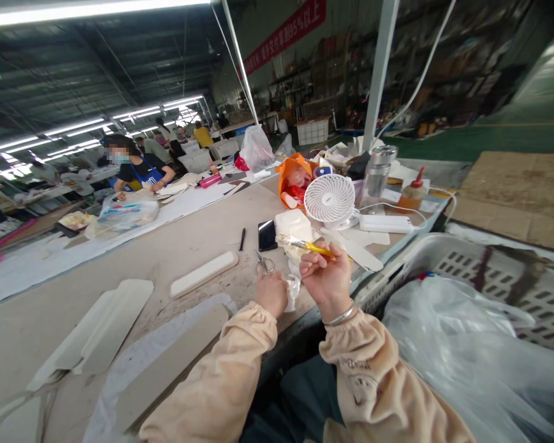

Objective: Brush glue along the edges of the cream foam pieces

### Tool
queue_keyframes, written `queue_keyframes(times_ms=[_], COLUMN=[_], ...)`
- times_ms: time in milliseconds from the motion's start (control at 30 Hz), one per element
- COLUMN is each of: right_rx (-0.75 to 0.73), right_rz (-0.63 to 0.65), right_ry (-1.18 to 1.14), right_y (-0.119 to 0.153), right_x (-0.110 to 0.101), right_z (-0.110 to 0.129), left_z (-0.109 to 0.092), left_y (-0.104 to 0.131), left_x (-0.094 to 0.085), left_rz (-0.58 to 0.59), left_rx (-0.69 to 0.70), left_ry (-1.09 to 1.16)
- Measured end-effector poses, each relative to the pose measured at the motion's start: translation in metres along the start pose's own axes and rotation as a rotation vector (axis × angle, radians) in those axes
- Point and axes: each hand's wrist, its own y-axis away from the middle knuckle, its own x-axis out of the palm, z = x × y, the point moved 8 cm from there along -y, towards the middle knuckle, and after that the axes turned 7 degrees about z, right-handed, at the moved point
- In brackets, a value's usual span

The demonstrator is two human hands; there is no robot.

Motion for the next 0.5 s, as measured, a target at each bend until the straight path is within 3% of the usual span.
queue_keyframes(times_ms=[300,500], right_rx=[0.022,0.043], right_rz=[-0.028,0.179], right_ry=[0.009,-0.193], right_y=[-0.001,0.002], right_x=[-0.003,0.007], right_z=[-0.003,-0.004], left_z=[0.001,-0.007], left_y=[-0.006,0.006], left_x=[0.007,-0.007], left_rz=[0.094,0.042], left_rx=[0.029,0.07], left_ry=[0.041,0.056])
